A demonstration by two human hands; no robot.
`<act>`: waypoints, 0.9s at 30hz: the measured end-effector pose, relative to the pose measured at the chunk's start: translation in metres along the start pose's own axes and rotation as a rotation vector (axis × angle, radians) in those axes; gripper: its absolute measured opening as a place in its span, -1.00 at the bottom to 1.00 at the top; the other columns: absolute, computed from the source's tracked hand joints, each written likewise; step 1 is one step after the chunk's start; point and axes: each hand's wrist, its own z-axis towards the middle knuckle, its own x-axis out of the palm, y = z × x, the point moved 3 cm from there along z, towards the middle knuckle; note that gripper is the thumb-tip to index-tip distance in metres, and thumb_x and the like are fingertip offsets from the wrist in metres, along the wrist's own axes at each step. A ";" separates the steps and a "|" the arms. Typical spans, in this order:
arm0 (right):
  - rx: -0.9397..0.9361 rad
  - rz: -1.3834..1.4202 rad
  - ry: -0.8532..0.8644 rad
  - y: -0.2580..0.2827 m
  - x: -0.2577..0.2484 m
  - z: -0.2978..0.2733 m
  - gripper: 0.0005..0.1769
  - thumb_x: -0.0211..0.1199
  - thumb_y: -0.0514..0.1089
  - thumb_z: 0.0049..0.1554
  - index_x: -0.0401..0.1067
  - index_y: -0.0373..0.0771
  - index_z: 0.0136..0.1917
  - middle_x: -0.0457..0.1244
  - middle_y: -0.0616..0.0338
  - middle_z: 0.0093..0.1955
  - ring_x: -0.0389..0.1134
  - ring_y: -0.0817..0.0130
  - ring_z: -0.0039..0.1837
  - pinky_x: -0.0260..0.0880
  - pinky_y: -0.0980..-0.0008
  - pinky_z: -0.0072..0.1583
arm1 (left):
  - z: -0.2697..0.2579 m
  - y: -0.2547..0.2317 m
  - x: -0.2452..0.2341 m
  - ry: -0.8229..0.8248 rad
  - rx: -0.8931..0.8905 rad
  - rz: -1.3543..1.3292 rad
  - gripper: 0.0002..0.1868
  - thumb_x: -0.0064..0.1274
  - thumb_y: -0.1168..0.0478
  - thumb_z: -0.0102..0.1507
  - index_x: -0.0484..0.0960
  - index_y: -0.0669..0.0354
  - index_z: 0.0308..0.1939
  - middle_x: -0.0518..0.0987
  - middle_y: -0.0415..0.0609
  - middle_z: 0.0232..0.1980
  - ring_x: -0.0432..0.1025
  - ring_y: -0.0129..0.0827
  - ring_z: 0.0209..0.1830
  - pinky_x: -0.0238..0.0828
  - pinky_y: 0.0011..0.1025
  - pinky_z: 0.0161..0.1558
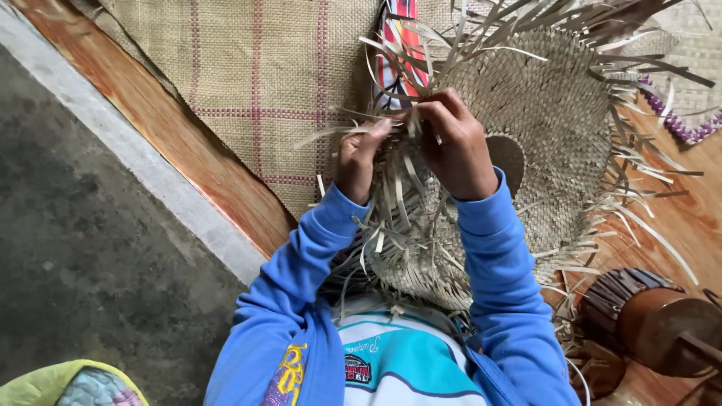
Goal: Weaving a traditional hat using dried straw or palm strips.
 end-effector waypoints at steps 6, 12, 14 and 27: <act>0.059 0.126 -0.056 -0.010 0.002 -0.006 -0.86 0.21 -0.48 0.27 0.46 -0.33 0.04 0.23 -0.05 -0.11 0.33 0.02 -0.19 0.38 0.26 -0.13 | -0.002 -0.018 0.007 -0.005 -0.045 0.201 -0.71 0.31 0.08 0.27 0.66 0.09 -0.48 0.54 -0.18 -0.47 0.36 -0.56 -0.38 0.34 -0.54 -0.15; 0.153 0.150 -0.150 -0.015 0.004 -0.013 -0.85 0.27 -0.51 0.24 0.47 -0.37 0.05 0.24 -0.04 -0.22 0.32 0.18 -0.29 0.32 0.32 -0.26 | 0.005 -0.022 0.019 -0.048 -0.085 0.135 -0.80 0.37 0.11 0.22 0.77 0.15 -0.34 0.68 -0.07 -0.33 0.48 -0.47 -0.29 0.47 -0.42 -0.07; 0.250 0.271 -0.175 -0.021 0.005 -0.017 -0.80 0.20 -0.52 0.25 0.44 -0.38 0.12 0.27 -0.02 -0.22 0.34 0.26 -0.27 0.38 0.34 -0.22 | 0.005 -0.017 0.020 -0.029 -0.064 0.122 -0.83 0.38 0.16 0.23 0.78 0.18 -0.23 0.70 -0.05 -0.28 0.50 -0.49 -0.25 0.51 -0.44 -0.03; 0.319 0.313 -0.227 -0.024 0.008 -0.023 -0.87 0.27 -0.50 0.26 0.46 -0.36 0.03 0.34 -0.04 -0.21 0.36 0.33 -0.23 0.43 0.37 -0.19 | 0.009 0.017 -0.002 -0.121 -0.242 0.070 -0.73 0.45 0.17 0.14 0.72 0.26 -0.25 0.69 0.00 -0.37 0.54 -0.48 -0.37 0.59 -0.47 -0.14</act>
